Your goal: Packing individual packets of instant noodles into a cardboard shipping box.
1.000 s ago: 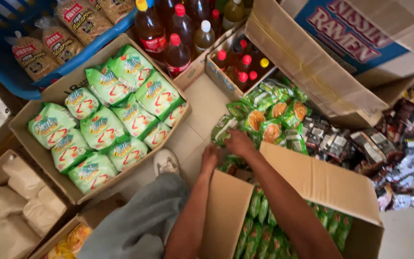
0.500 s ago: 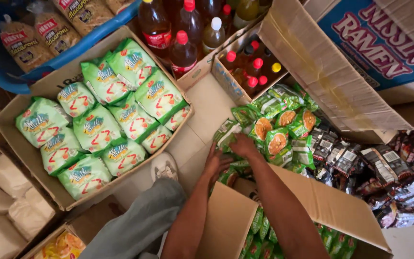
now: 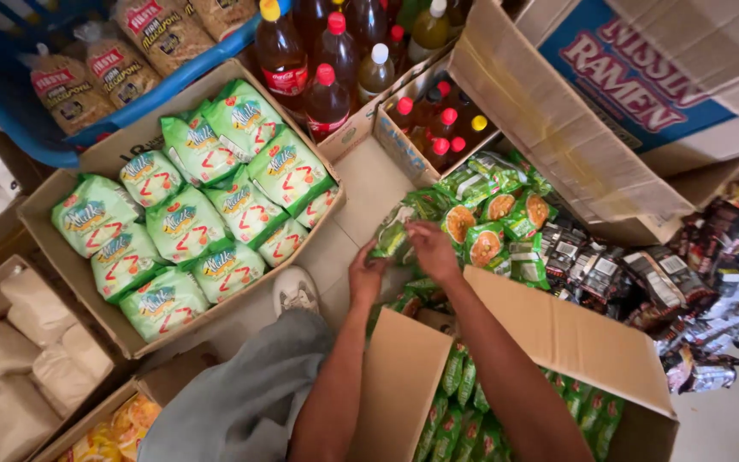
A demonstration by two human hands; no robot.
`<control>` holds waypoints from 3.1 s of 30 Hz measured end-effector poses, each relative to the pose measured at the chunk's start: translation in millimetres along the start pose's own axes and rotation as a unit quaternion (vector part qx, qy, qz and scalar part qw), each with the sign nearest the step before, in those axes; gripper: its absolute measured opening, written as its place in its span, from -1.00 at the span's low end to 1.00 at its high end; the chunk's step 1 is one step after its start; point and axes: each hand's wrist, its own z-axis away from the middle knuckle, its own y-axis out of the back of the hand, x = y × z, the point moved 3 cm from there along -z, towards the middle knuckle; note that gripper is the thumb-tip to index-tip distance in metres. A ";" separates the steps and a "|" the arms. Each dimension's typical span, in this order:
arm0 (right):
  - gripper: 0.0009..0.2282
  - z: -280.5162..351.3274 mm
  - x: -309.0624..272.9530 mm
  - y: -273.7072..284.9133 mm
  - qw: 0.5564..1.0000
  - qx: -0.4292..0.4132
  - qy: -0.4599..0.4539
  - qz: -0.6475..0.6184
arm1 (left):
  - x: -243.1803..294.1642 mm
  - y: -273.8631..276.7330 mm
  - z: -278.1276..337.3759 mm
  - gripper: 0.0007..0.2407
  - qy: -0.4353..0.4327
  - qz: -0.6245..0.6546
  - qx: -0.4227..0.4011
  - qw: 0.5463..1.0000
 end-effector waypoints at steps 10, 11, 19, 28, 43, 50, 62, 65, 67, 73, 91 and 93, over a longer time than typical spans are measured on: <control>-0.76 55.0 -123.4 101.2 0.990 0.093 0.109 0.013 | 209.1 -20.6 112.8 -0.91 -0.471 -0.122 0.024 0.873; -0.73 57.6 -128.4 109.9 0.991 0.094 0.082 -0.041 | 215.5 -24.8 114.9 -0.86 -0.317 -0.039 -0.017 0.947; -0.69 95.3 -151.9 167.6 0.981 0.100 -0.049 -0.160 | 230.3 -35.0 148.6 -0.76 -0.203 0.142 -0.120 0.962; -0.76 179.1 -155.4 205.8 0.963 0.269 -0.008 -0.027 | 230.0 -63.5 202.8 -0.74 -0.268 0.050 -0.098 0.957; -0.75 299.7 -157.2 252.0 0.908 0.312 -0.086 -0.265 | 203.4 -116.7 294.1 -0.57 0.050 0.221 -0.342 0.912; -0.83 349.3 -93.5 218.1 0.911 0.281 -0.117 -0.278 | 201.0 -113.3 296.1 -0.65 0.050 0.245 -0.336 0.908; -0.74 381.0 -89.1 208.7 0.935 0.317 -0.123 -0.102 | 175.1 -110.7 290.8 -0.88 0.042 0.222 -0.315 0.922; -0.53 380.5 -167.3 211.7 0.944 0.321 -0.009 0.071 | 172.3 -112.3 294.2 -0.86 0.049 0.171 -0.317 0.932; -0.40 375.8 -213.9 208.9 0.935 0.290 0.082 0.188 | 160.9 -116.7 297.0 -0.85 0.057 0.140 -0.317 0.936; -0.29 384.5 -172.2 189.4 0.955 0.206 -0.031 0.211 | 88.4 -135.4 305.7 -0.79 -0.088 0.012 -0.339 0.937; -0.47 511.6 -68.0 227.5 0.879 0.231 -0.394 0.135 | 20.0 -172.7 446.3 -0.63 -0.299 -0.266 -0.597 0.695; -0.49 513.8 -29.3 210.4 0.879 0.171 -0.401 0.194 | 37.5 -169.4 454.2 -0.67 -0.345 -0.429 -0.575 0.605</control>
